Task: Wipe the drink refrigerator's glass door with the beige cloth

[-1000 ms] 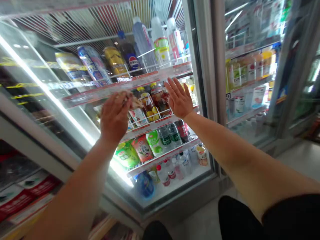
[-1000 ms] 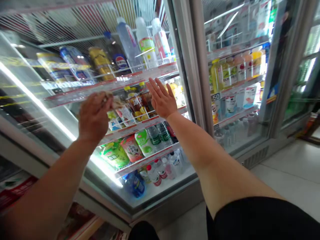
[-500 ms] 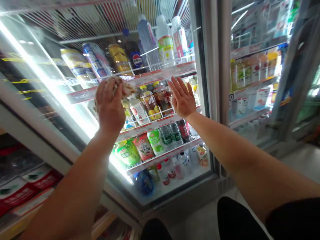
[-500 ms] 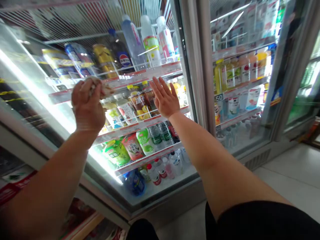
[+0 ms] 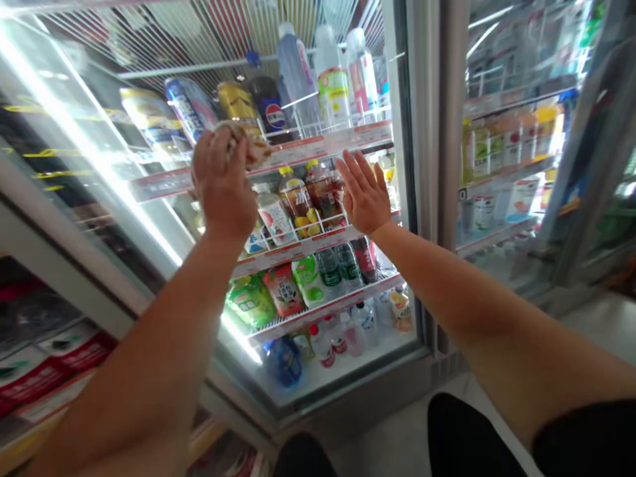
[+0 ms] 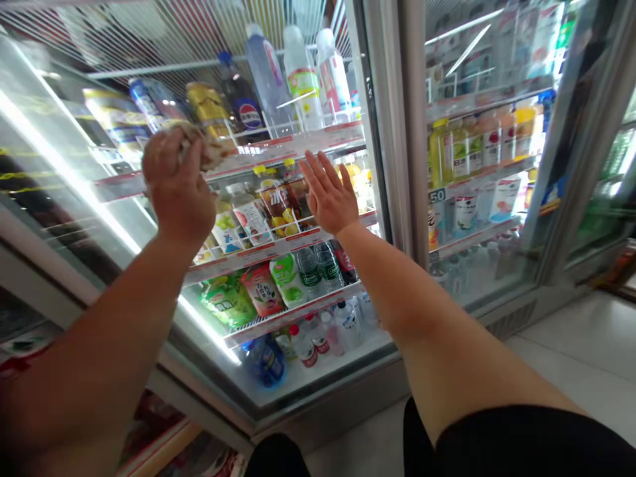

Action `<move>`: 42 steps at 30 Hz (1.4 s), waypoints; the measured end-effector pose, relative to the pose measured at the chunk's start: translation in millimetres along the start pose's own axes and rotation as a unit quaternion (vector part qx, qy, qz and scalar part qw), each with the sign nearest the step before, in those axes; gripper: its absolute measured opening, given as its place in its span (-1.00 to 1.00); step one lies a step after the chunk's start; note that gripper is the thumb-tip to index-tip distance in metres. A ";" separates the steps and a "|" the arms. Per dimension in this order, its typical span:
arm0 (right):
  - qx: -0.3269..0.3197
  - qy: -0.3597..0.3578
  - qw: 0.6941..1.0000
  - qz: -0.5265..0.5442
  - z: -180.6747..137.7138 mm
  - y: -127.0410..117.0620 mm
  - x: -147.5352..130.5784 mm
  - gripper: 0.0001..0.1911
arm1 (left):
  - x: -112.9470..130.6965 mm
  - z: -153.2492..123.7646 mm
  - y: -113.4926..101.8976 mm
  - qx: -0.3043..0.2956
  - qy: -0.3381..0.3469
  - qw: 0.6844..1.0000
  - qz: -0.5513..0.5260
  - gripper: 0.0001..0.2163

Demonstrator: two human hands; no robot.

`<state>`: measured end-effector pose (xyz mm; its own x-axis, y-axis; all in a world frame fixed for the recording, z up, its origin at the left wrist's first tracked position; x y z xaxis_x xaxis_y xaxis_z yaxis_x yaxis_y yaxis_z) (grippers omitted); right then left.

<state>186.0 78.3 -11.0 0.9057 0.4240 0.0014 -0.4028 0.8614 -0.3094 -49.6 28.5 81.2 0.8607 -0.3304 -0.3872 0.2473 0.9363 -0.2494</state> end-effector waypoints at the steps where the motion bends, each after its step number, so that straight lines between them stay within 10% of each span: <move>1: 0.000 0.000 1.000 0.000 0.0 0.7 0.3 -0.31 | 8.1 -1.6 4.6 -0.008 0.010 1.000 0.001 -0.58; 5: -0.002 -0.002 1.000 0.005 0.0 3.4 1.9 -0.29 | 36.3 -2.3 22.8 -0.100 0.094 0.990 -0.037 -0.61; 12: -0.006 -0.002 1.000 0.021 -0.7 1.6 1.3 -0.28 | 4.7 23.8 14.8 -0.035 -0.039 0.997 -0.053 -0.53; 18: -0.011 0.001 1.000 0.020 -1.0 1.8 1.1 -0.27 | 44.5 1.4 26.2 -0.142 0.092 0.984 -0.049 -0.58; 23: -0.013 0.004 1.000 0.020 -1.2 0.4 0.2 -0.26 | -11.9 10.3 -4.6 -0.033 -0.037 0.999 -0.001 -0.55; 26: -0.008 0.002 1.000 0.020 -1.0 -0.6 -0.1 -0.26 | -17.8 -8.5 -9.5 -0.018 -0.064 0.998 0.005 -0.53; 31: -0.007 0.000 1.000 0.028 -0.8 1.5 1.3 -0.25 | 10.9 -48.4 3.0 -0.156 0.092 0.983 -0.040 -0.56; 38: -0.003 0.004 0.999 0.034 -1.6 -0.2 0.9 -0.27 | -27.5 -67.4 -20.9 -0.031 -0.072 0.997 -0.018 -0.48; 42: -0.006 0.008 1.000 0.029 -1.6 -0.1 0.5 -0.29 | -6.8 -99.2 -6.6 -0.121 0.058 0.991 -0.019 -0.47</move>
<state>186.6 78.0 -12.5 0.8825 0.4691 -0.0325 -0.4539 0.8317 -0.3197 -101.2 12.8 -2.6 0.7929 -0.3891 -0.4689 0.1527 0.8719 -0.4652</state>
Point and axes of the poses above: each hand's wrist, its own z-axis towards the middle knuckle, its own y-axis out of the palm, x = y × z, the point moved 5 cm from there along z, towards the middle knuckle, and after that the axes turned 5 degrees about -x, right-handed, at the moved point
